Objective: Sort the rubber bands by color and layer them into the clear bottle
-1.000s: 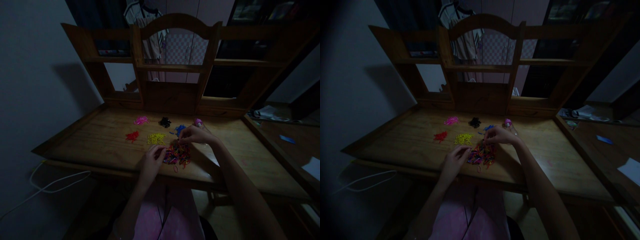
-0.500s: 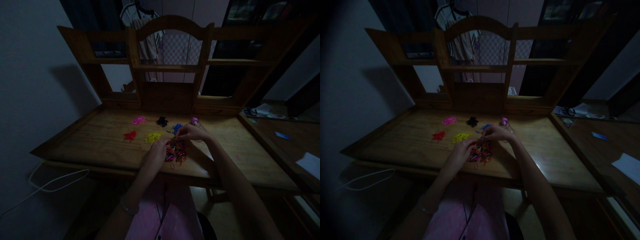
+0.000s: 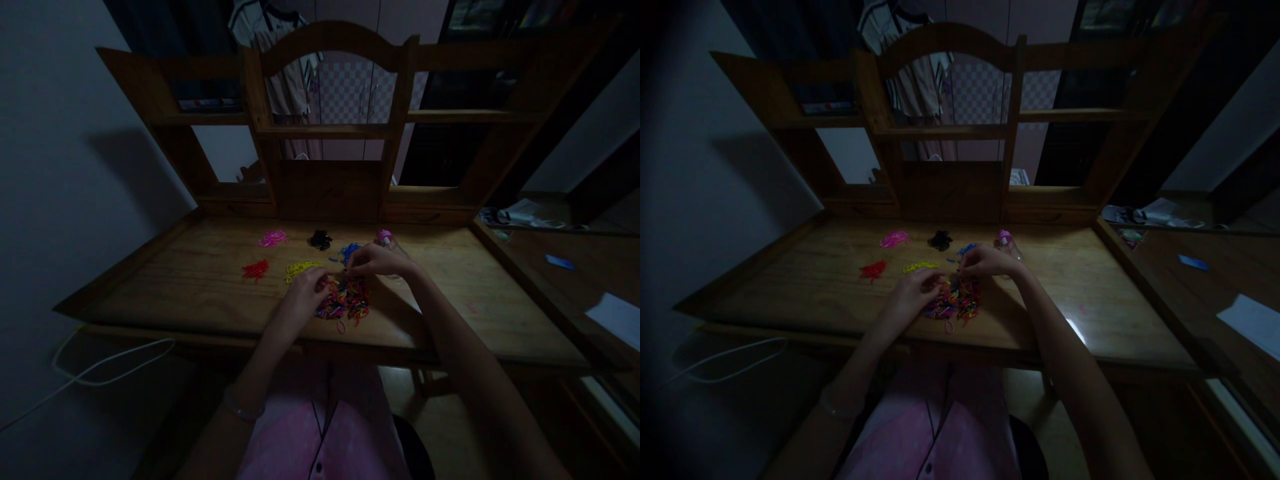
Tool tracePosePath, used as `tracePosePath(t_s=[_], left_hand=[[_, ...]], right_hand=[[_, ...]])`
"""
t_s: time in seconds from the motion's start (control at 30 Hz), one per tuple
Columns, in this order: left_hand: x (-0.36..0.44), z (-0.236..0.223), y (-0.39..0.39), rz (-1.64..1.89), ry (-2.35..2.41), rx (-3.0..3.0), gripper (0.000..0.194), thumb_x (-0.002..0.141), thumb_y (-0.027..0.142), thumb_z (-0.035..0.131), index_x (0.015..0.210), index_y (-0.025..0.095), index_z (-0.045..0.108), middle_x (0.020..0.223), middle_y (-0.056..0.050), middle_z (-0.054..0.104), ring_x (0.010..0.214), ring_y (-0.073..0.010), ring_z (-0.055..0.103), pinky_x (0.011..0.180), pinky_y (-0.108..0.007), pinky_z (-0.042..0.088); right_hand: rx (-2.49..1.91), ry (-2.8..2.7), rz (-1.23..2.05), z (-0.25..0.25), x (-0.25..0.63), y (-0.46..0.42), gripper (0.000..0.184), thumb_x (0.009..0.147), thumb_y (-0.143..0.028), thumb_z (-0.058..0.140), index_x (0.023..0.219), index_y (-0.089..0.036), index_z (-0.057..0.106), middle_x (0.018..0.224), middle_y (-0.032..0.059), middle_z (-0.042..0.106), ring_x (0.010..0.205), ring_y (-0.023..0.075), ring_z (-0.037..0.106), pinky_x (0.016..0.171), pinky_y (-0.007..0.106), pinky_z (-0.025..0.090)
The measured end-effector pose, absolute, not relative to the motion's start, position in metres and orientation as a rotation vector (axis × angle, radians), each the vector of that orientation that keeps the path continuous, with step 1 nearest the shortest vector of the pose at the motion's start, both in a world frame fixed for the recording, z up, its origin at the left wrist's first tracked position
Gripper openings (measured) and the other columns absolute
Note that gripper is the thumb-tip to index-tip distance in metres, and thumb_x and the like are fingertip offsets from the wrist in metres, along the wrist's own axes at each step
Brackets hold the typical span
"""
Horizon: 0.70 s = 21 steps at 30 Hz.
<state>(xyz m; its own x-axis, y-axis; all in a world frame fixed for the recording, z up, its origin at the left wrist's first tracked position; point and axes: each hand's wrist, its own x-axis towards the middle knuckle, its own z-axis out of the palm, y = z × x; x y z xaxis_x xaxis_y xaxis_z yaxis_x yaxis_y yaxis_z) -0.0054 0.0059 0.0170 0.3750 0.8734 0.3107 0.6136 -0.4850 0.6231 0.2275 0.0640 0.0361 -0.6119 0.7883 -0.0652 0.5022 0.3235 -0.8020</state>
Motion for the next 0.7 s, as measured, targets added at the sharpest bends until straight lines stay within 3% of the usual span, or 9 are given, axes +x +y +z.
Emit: tracePosePath(t_s=[0.47,0.7], left_hand=[[-0.019,0.012,0.003,0.916,1.051,1.682,0.034,0.079,0.033,0.069,0.108,0.015,0.07,0.102,-0.01,0.073,0.095,-0.0216,0.069,0.083,-0.033,0.057],[-0.034,0.013,0.004,0.97,1.137,1.647,0.034,0.079,0.036,0.069,0.105,0.014,0.07,0.097,-0.01,0.075,0.087,-0.0213,0.07,0.08,-0.034,0.057]], right_hand=[[-1.142,-2.288,1.249,0.036,0.228,0.063,0.034,0.076,-0.045,0.072,0.092,-0.015,0.073,0.085,0.0051,0.072,0.076,0.0144,0.063,0.067,0.024,0.046],[-1.158,-2.311,1.207,0.041,0.226,0.059,0.031,0.077,-0.043,0.071,0.091,-0.016,0.073,0.084,0.0049,0.072,0.077,0.015,0.064,0.068,0.025,0.046]])
